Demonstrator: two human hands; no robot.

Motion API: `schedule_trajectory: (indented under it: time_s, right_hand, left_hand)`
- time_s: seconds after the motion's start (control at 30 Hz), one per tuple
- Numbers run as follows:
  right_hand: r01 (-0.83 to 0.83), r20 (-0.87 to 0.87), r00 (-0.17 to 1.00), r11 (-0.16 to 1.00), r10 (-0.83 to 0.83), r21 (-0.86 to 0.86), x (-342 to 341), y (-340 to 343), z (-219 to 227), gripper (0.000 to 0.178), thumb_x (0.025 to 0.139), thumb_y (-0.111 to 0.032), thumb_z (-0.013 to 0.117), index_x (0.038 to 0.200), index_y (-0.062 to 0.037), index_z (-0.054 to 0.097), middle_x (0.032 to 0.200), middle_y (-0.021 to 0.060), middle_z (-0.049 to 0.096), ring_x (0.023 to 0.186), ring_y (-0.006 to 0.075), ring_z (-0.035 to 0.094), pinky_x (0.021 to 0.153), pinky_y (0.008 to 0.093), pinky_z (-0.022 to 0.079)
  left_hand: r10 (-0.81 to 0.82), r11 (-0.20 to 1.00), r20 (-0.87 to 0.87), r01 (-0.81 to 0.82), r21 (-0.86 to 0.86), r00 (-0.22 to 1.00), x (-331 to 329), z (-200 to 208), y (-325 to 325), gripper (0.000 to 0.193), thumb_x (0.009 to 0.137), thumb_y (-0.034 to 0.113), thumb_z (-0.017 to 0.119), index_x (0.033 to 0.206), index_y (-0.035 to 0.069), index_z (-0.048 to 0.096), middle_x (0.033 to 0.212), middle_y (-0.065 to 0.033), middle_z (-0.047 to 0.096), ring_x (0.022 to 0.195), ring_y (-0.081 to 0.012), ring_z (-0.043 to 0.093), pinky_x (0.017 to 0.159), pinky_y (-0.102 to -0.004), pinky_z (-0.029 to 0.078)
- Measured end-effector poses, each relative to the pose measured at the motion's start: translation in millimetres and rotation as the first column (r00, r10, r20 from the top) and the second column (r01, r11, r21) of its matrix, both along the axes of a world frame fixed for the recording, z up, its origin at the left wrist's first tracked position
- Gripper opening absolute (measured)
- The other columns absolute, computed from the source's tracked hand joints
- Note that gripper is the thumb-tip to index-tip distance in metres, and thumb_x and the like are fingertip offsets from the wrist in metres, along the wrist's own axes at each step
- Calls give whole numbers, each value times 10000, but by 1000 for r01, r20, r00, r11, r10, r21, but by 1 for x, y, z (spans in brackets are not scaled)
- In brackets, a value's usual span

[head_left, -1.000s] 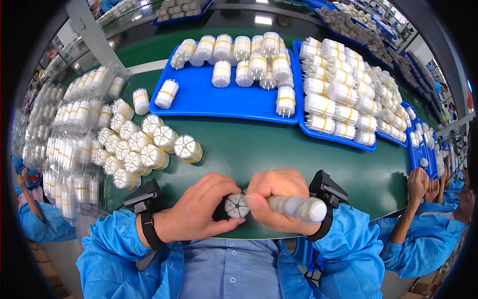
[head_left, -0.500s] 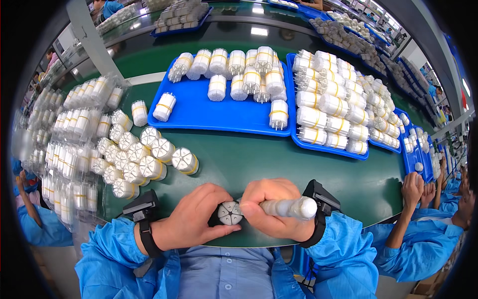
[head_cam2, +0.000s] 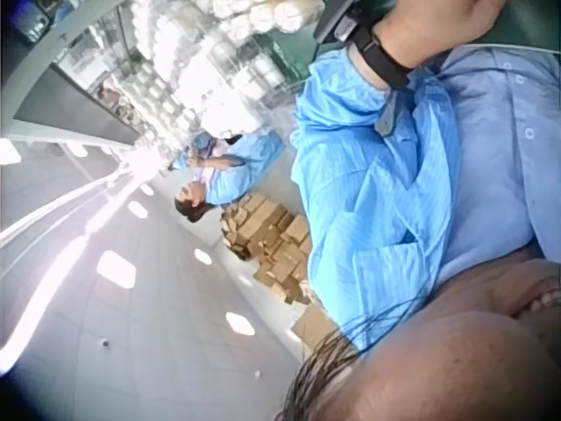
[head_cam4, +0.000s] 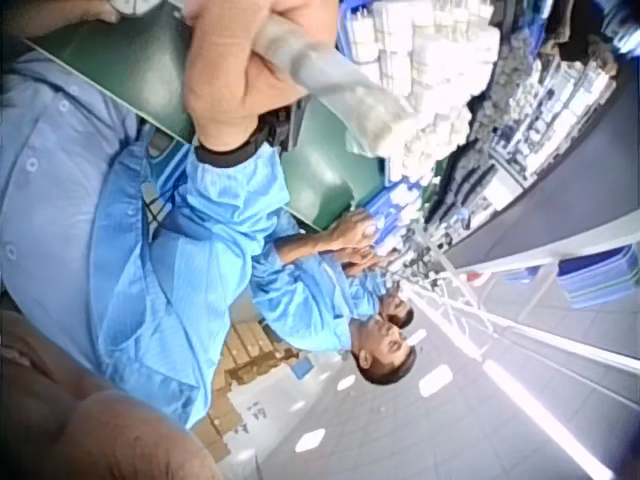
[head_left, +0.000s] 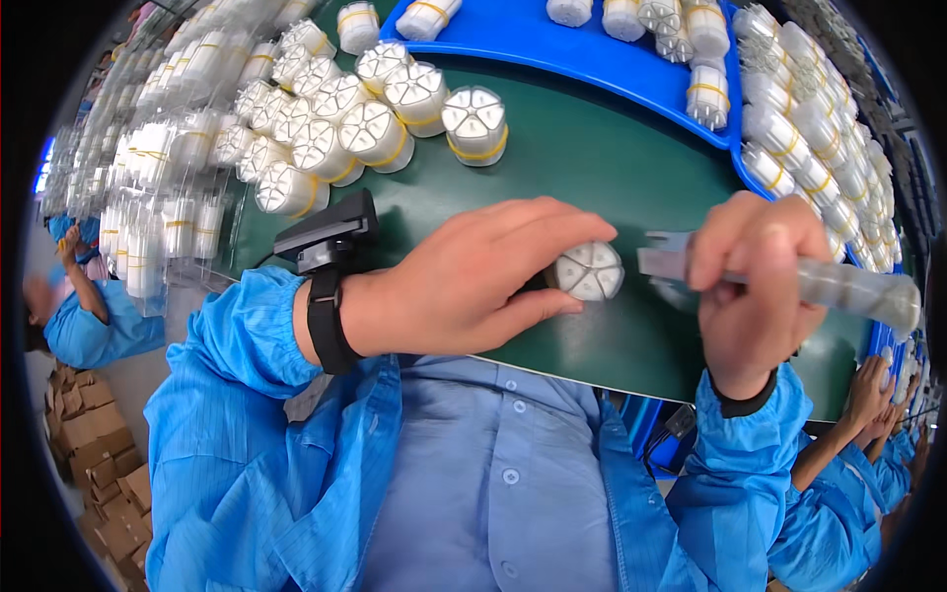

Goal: The person puts on wrist straps, applies a handheld tool to bundles of components, and places the bundled components into plastic trays.

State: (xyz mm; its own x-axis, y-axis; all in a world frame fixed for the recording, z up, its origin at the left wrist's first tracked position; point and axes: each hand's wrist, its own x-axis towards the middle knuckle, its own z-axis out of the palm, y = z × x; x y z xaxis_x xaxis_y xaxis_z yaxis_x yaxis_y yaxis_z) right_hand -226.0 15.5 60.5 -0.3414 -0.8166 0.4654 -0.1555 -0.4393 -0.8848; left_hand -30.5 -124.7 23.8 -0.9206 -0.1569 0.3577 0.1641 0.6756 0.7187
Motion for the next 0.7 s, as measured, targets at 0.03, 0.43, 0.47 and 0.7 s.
schedule_trajectory:
  time_s: [0.03, 0.43, 0.47, 0.7]
  right_hand:
    - [-6, 8, 1000, 1000, 6, 4, -4, 1, 1, 171, 1015, -124, 564, 869, -60, 504, 710, 92, 625, 585, 119, 502, 548, 277, 416]
    - [-96, -52, 994, 992, 101, 83, 14, 0, 1, 191, 1026, -96, 549, 844, -51, 512, 698, 55, 604, 620, 85, 494, 573, 268, 414]
    - [-87, -54, 994, 992, 92, 96, 14, -1, 1, 195, 1024, -82, 555, 836, -52, 511, 698, 48, 600, 615, 82, 491, 567, 263, 408]
    - [-115, -91, 988, 989, 123, 92, 16, -7, -10, 224, 1004, -62, 598, 803, -55, 498, 682, 19, 567, 592, 70, 441, 528, 256, 356]
  left_hand:
    - [-31, 999, -3, 31, 11, 1000, 1, -2, 1, 588, 865, 80, 757, 1397, 21, 516, 1267, -166, 639, 1133, -356, 637, 945, -413, 527]
    - [-146, 983, 49, 140, 118, 988, 3, -6, 4, 814, 907, 1, 683, 1572, 9, 214, 1381, -203, 574, 1250, -360, 590, 1046, -427, 475]
    - [-145, 983, 50, 138, 117, 988, 3, -6, 4, 814, 907, 1, 683, 1572, 9, 214, 1381, -203, 574, 1250, -360, 590, 1046, -427, 475]
    - [18, 998, -71, -22, -55, 997, 0, -9, 0, 757, 769, 242, 881, 1374, 36, 476, 1179, -141, 613, 1040, -346, 596, 918, -426, 490]
